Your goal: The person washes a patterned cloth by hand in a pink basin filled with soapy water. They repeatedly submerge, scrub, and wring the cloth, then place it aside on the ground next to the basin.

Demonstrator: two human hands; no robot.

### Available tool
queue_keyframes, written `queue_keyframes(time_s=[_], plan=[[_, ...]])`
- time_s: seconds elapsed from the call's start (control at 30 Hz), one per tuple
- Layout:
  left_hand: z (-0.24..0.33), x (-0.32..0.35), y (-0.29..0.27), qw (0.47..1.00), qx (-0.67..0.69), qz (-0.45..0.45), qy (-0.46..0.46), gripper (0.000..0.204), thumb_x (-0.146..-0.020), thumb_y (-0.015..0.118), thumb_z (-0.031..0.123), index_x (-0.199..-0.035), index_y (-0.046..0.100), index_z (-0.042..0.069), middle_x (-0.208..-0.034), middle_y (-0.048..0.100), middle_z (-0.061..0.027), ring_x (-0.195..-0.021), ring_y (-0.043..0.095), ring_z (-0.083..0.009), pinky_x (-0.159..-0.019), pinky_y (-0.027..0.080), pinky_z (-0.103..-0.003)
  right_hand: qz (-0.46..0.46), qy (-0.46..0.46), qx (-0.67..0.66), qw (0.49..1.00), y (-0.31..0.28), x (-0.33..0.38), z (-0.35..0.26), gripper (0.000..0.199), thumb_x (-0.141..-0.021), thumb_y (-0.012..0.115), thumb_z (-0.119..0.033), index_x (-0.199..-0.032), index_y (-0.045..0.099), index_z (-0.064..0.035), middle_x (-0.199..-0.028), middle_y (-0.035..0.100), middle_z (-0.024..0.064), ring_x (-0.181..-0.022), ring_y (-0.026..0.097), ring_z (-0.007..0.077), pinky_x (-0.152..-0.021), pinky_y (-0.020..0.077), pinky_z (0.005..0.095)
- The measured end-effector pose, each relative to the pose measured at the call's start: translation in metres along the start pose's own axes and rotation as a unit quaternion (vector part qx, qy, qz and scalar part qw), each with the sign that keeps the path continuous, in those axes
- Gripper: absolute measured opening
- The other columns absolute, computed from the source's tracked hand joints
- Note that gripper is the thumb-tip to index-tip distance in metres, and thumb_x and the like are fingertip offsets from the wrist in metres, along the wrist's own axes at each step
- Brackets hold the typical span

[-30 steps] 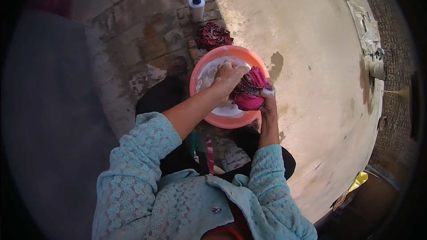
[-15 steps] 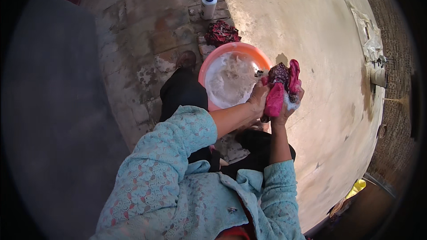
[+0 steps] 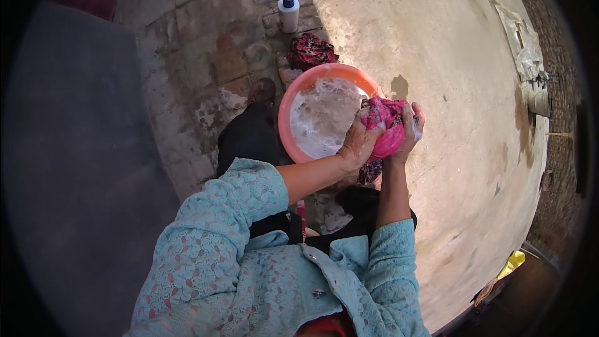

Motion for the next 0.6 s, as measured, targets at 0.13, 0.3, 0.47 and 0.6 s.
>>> queue_keyframes(time_s=[0.13,0.3,0.47,0.6], plan=[[0.011,-0.017,-0.011,0.992,-0.082,0.057,0.074,0.029,-0.083,0.057,0.022,-0.105,0.054,0.002,-0.091,0.057,-0.0125,-0.088,0.056,-0.0246,-0.082,0.044,-0.034,-0.097,0.124,-0.127,0.979,0.011,0.008,0.015,0.039,-0.079,0.054,-0.007,-0.117,0.045,-0.0014,-0.105,0.055,0.0103,-0.094,0.056,0.0182,-0.085,0.0464,0.0316],[0.013,-0.05,-0.041,0.988,-0.097,0.105,0.06,0.029,-0.089,0.055,0.029,-0.106,0.053,0.006,-0.09,0.059,-0.0072,-0.084,0.056,-0.0191,-0.079,0.045,-0.03,-0.116,-0.256,0.251,0.926,0.04,0.071,-0.021,0.036,-0.074,0.066,-0.017,-0.104,0.051,-0.0045,-0.105,0.053,0.0095,-0.102,0.052,0.0198,-0.094,0.0378,0.0328],[-0.018,-0.015,-0.004,0.999,0.021,0.041,-0.004,0.032,-0.09,0.048,0.009,-0.121,0.044,0.004,-0.106,0.056,-0.0062,-0.096,0.053,-0.014,-0.088,0.043,-0.026,0.037,-0.032,0.027,0.998,0.009,-0.004,-0.006,0.015,-0.085,0.063,-0.012,-0.088,0.05,-0.0051,-0.077,0.057,0.0039,-0.067,0.057,0.0142,-0.061,0.0482,0.0263],[-0.018,-0.03,-0.016,0.993,-0.09,0.069,0.016,0.031,-0.089,0.051,0.01,-0.119,0.046,0.002,-0.102,0.058,-0.0099,-0.093,0.055,-0.0165,-0.085,0.044,-0.028,-0.061,0.032,-0.044,0.997,0.01,0.006,0.012,0.015,-0.085,0.056,-0.008,-0.099,0.054,-0.0033,-0.088,0.057,0.0058,-0.083,0.055,0.0157,-0.077,0.0452,0.0283]])
Point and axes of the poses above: each hand's wrist, its own x-axis away from the middle knuckle, its own y-axis out of the palm, z = x × y, the point moved 7 cm from there along -x, towards the middle knuckle
